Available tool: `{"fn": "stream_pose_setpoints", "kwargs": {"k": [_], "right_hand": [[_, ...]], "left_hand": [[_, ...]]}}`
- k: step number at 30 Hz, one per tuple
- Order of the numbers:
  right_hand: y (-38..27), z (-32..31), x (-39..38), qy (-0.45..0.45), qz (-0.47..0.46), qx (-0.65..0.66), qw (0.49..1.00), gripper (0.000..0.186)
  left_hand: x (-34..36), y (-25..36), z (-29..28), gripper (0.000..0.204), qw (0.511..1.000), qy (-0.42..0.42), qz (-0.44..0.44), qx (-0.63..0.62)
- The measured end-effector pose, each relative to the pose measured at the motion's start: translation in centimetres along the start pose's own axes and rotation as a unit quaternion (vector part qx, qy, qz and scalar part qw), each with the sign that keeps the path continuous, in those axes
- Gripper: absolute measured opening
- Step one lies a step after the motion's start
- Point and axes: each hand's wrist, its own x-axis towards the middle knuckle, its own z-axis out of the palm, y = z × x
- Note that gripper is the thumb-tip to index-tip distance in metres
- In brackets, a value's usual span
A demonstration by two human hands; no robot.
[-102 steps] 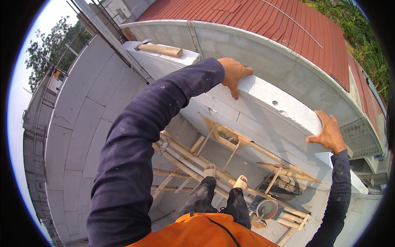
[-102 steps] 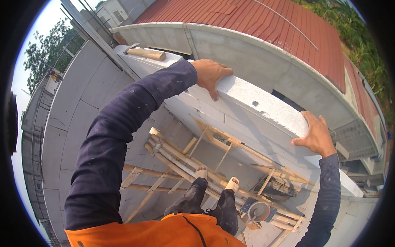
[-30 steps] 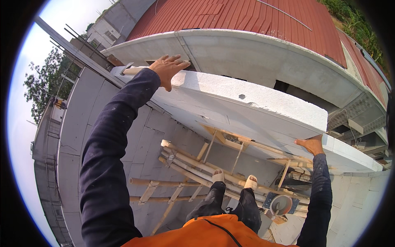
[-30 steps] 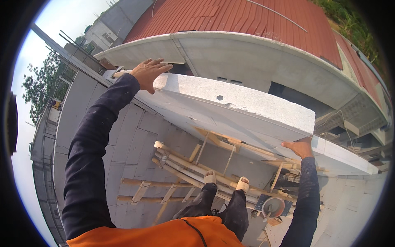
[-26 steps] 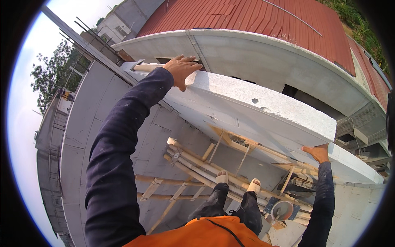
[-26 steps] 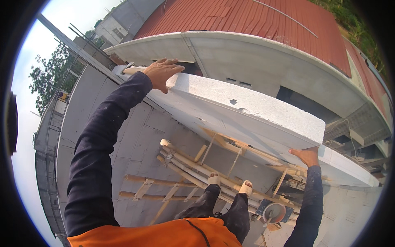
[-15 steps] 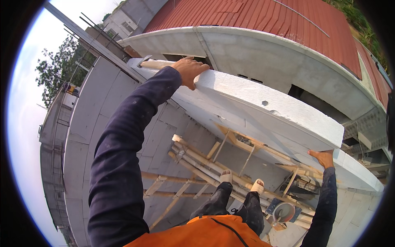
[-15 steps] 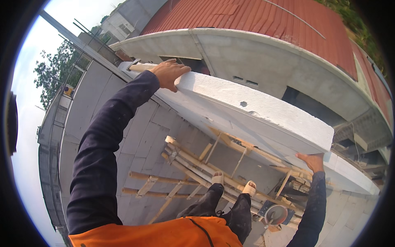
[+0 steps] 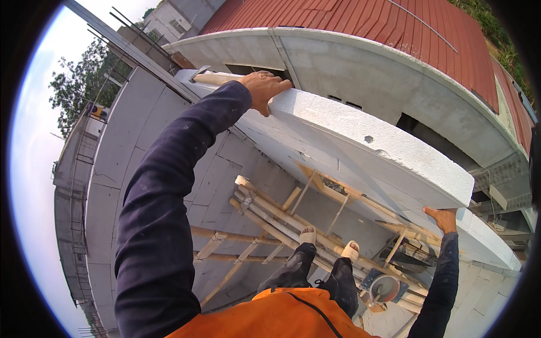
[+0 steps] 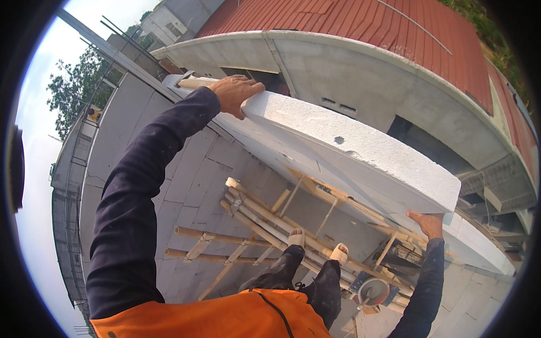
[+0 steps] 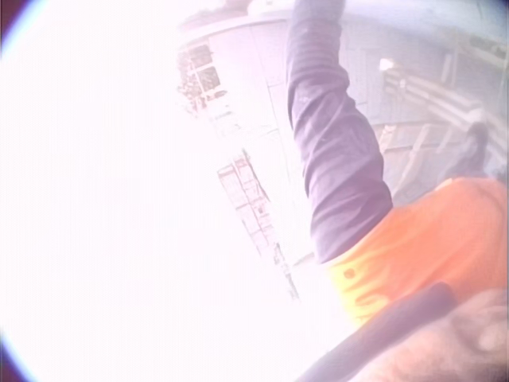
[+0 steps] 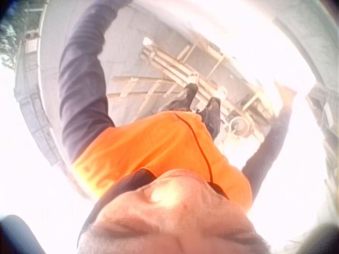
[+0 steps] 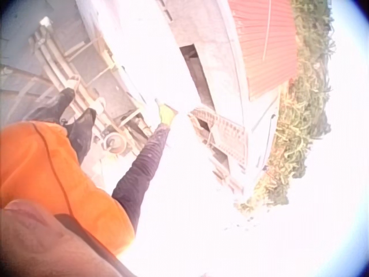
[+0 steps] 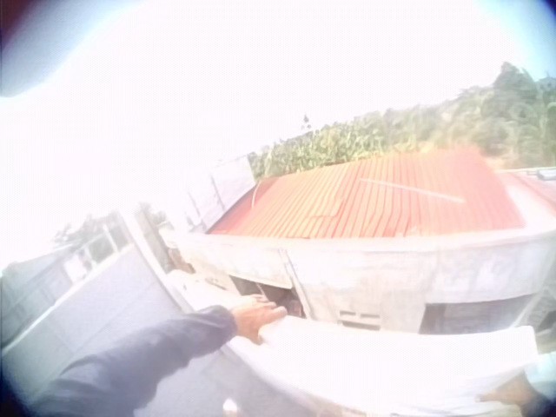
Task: The person fits a large white block onto the top of a wall, secures it with wire to a metal rebar structure, taps it into place using a hatchet, and applies mortar to the joints with a trowel.
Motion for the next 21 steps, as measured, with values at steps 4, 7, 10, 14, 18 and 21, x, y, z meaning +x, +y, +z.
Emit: {"fn": "stream_pose_setpoints", "kwargs": {"k": [4,7,10,14,18,21], "right_hand": [[1.0,0.1,0.2,0.006,0.01,-0.007,1.0,0.075],[0.0,0.0,0.1,-0.002,0.012,0.017,1.0,0.074],[0.4,0.1,0.1,0.016,0.01,0.016,1.0,0.075],[1.7,1.0,0.5,0.017,0.002,0.021,1.0,0.075],[4.7,1.0,0.5,0.03,0.019,-0.03,0.999,0.073],[1.2,1.0,0.1,0.035,-0.009,-0.003,0.999,0.071]], "left_hand": [[0.6,0.1,-0.1,0.082,1.0,-0.015,-0.008,-0.006],[0.3,0.0,0.1,0.081,1.0,-0.019,-0.008,-0.002],[0.4,0.2,-0.1,0.081,1.0,-0.018,-0.008,0.004],[0.3,0.0,0.2,0.081,1.0,-0.022,-0.017,0.011],[1.6,0.1,0.4,0.084,1.0,-0.004,-0.009,0.018],[0.1,-0.1,0.7,0.085,0.999,-0.025,-0.017,0.025]]}}
